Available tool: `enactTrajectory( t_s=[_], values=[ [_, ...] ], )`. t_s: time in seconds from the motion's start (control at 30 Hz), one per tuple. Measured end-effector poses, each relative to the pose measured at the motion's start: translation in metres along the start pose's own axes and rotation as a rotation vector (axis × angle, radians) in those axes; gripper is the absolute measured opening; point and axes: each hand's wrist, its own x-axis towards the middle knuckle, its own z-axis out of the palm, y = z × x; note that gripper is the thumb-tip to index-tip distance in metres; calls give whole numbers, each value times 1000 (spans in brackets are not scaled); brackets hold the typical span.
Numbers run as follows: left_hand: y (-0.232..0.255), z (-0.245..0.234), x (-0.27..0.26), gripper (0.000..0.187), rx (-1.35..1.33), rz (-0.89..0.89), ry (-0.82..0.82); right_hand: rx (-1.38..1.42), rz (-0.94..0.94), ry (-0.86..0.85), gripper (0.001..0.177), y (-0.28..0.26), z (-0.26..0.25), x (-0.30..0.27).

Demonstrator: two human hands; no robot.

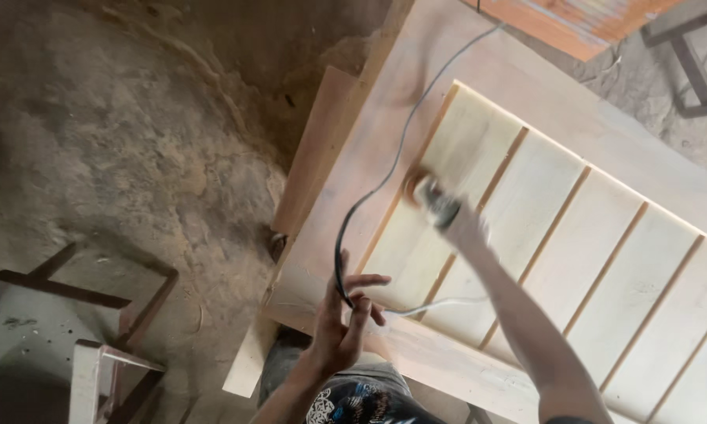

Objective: The person uses an electric orbital sander to smooth the surface of a wooden headboard. They move the sander across the vertical slats and frame while holding the power cord with the other hand.

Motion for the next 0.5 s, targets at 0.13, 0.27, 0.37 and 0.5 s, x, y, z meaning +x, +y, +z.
enactTrajectory(
  t_s=[0.13, 0.27, 0.37, 0.5],
  values=[
    [-4, 3, -7, 65, -23, -31, -4, -179, -59, -255, 53, -4, 22, -82],
    [-6, 2, -8, 66, -8, -25, -26, -194, -40, -239, 50, -9, 10, -57],
    [2, 4, -12, 65, -11, -42, -29, -143, 8, -110, 60, 7, -14, -15],
    [13, 6, 5, 65, 2, -6, -29, -50, 170, -61, 73, 6, -45, 68]
  ],
)
